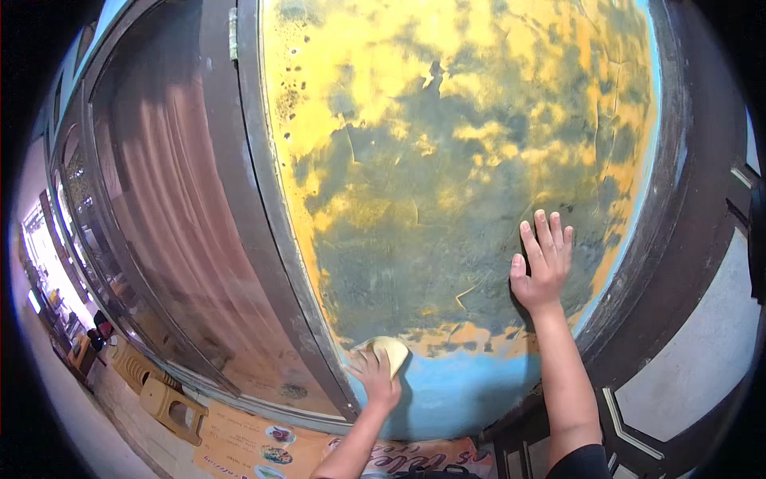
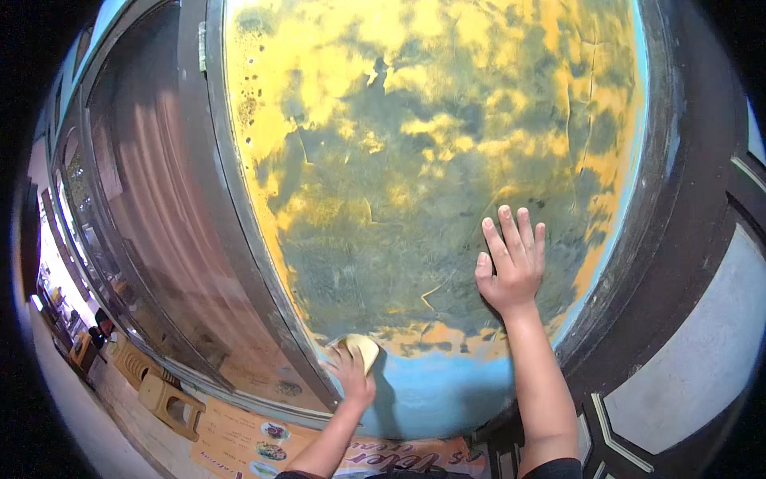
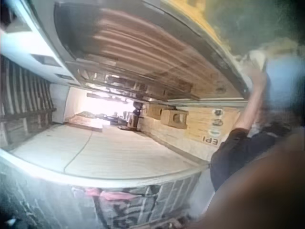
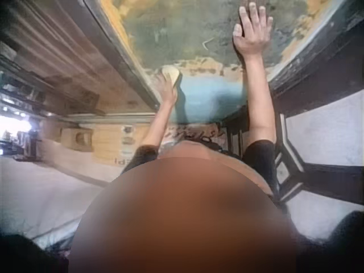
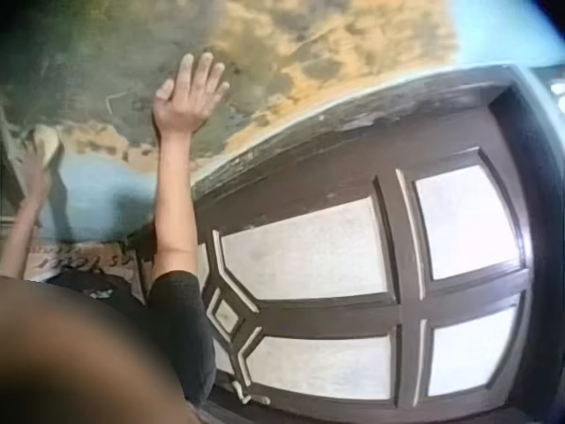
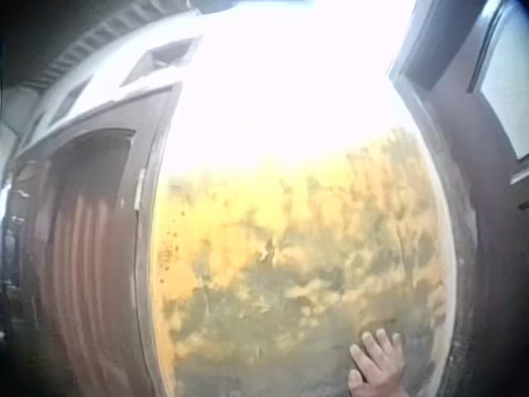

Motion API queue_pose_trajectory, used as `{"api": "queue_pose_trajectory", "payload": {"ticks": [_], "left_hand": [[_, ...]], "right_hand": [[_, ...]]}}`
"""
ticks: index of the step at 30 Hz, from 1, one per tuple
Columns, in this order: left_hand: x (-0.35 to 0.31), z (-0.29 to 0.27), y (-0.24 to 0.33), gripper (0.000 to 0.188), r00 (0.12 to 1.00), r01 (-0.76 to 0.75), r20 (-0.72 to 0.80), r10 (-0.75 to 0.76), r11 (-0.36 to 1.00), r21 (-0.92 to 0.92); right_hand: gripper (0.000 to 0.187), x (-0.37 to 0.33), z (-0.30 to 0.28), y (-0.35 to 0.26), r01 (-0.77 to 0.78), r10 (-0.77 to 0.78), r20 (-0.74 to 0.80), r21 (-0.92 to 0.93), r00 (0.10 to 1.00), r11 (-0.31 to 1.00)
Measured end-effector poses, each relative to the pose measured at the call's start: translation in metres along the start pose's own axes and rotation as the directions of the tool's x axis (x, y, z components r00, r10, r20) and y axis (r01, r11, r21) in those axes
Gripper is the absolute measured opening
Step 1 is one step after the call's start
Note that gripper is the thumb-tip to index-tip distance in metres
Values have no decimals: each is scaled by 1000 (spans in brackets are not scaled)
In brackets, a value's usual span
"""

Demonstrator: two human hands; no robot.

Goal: The recorder is sanding a painted surface using a piece of sandpaper.

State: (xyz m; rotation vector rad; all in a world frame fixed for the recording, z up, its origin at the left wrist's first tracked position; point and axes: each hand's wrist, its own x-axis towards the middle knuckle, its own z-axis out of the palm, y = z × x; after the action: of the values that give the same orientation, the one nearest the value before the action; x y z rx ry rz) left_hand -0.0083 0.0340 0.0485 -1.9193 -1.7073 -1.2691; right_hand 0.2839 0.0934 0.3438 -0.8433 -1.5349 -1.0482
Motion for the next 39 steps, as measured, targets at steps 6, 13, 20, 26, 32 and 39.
{"api": "queue_pose_trajectory", "payload": {"ticks": [6, 13, 20, 26, 32, 39], "left_hand": [[206, -128, 41, 81, 903, -133, -373, 213, 965, 227], [374, -246, 96, 66, 783, -155, -483, 393, 874, 460], [415, -254, 181, 53, 591, -616, -183, 786, 586, 526], [359, -231, 194, 19, 181, -954, -149, 972, 210, 214], [335, -233, 197, 11, 225, -974, -317, 921, 213, -72], [343, -249, 187, 23, 458, -886, -385, 801, 377, -270]], "right_hand": [[48, -5, -8, 8, 1, -1, 49, -2, 999, 1000], [53, -3, -9, 1, 21, -22, 82, 14, 996, 1000], [50, 13, -30, 12, 156, -157, 164, 19, 974, 988], [44, 69, -67, 43, 232, -223, -88, 110, 971, 967], [28, 105, -100, 9, 445, -446, -39, 187, 894, 876], [17, 153, -96, -25, 445, -450, -43, 263, 892, 856]]}}
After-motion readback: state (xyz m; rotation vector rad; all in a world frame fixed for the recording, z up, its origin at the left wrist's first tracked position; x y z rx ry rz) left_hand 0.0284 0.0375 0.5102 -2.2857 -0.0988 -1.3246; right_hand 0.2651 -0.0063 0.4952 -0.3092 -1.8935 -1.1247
